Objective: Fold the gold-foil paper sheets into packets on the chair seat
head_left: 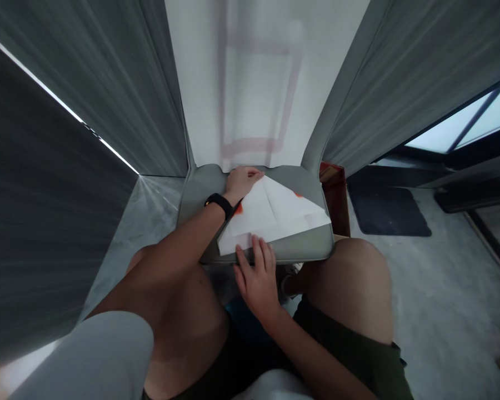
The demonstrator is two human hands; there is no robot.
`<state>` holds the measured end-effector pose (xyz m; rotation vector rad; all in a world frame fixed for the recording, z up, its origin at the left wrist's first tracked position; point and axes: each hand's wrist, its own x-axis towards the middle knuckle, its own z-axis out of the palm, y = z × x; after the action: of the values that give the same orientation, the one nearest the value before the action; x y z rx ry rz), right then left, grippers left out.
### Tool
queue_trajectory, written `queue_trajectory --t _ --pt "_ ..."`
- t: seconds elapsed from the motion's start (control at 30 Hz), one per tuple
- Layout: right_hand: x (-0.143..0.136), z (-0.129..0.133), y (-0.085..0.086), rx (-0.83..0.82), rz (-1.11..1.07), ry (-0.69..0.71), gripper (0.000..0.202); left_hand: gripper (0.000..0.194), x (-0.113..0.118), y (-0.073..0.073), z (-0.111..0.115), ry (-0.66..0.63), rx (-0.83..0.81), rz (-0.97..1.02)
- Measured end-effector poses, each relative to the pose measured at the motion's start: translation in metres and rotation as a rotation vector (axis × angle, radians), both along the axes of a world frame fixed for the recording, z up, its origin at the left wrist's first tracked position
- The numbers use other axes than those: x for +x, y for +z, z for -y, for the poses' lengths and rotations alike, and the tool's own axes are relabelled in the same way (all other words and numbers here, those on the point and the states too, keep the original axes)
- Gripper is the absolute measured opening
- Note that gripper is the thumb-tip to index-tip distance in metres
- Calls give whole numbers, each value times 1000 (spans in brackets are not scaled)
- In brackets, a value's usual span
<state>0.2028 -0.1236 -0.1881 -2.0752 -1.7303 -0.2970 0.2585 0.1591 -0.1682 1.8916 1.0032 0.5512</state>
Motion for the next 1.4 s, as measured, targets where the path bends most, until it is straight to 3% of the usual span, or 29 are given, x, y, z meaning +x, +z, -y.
queue_trajectory --t 0.47,0.6,0.77,0.9,1.03,1.2,1.4 --pt "-22 -3 -10 -18 -31 104 48 19 1 -2 -2 -16 7 68" --pt "-23 -1 -13 -7 -34 48 52 18 2 -3 -2 -11 18 79" --pt "-21 -3 -11 -7 -42 86 49 18 1 -2 -2 -20 16 92" --pt "-21 -4 -10 -13 -42 36 51 18 0 1 -2 -12 10 68" --pt "-24 -5 -1 -19 -47 122 48 16 1 1 -2 0 12 47" --pt "-22 -21 14 -11 -71 76 56 17 2 -3 -3 -16 -8 86" --pt "-23 -42 3 -145 -61 128 58 17 4 -8 -6 -15 -1 85"
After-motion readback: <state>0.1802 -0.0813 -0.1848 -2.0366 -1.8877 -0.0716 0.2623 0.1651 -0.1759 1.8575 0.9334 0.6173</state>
